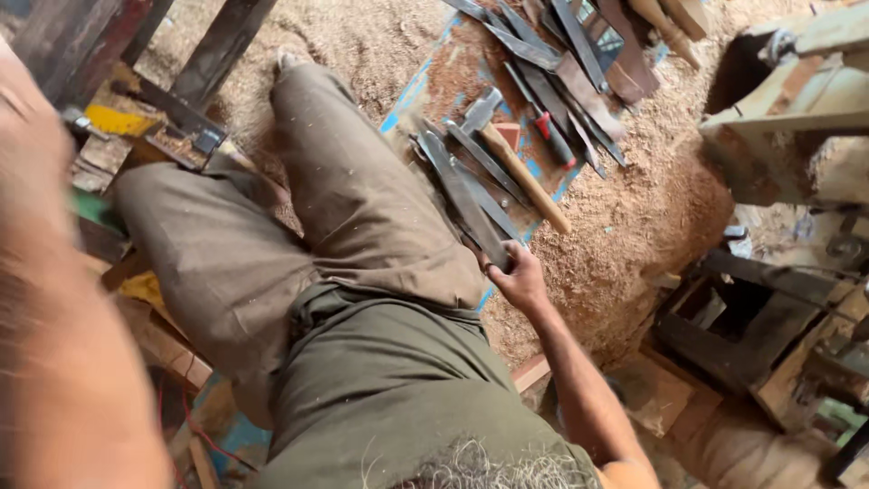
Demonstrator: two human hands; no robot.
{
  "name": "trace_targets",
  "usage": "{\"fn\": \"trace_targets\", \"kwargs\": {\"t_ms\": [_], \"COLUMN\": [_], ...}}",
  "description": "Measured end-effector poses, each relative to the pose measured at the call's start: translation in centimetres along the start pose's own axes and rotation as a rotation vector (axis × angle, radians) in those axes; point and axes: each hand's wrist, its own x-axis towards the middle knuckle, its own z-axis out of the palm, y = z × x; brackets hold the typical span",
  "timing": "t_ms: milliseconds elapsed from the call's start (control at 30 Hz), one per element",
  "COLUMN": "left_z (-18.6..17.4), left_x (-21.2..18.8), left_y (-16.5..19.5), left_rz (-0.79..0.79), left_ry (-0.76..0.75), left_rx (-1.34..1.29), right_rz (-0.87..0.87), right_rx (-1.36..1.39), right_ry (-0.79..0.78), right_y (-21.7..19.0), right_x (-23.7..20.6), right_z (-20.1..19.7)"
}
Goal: The person shapes a rotating wooden spindle on a lathe using a chisel and a file. They repeatedly apply the tools to carve and smooth the wood, generating shavings, and occasionally switch between tools to refine the profile.
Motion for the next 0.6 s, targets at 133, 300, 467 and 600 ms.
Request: {"fn": "trace_targets", "kwargs": {"t_ms": [133,300,467,600], "left_z": [0.5,3.9,6.7,7.8], "left_x": [-7.0,-15.1,-19.3,-20.5], "left_y": [6.7,11.1,6.7,6.0], "left_rz": [0.069,-0.632,-1.412,-1.206], "left_ry": [0.288,-0.145,-0.196,-0.220], "left_rx": [-0.266,-1.363,-2.140,-1.995], "right_rz": [0.023,-0.205,-0.600,-0.349], "right_rx": [-0.223,-0.476,-0.639,-0.603], "right_ry": [0.025,0.091,0.473,0.748], "right_y": [-0.6,-1.2,0.3,1.7], "right_x": [1.1,2.0,7.7,15.8], "right_z": [1.5,1.0,-4.7,-14.0]}}
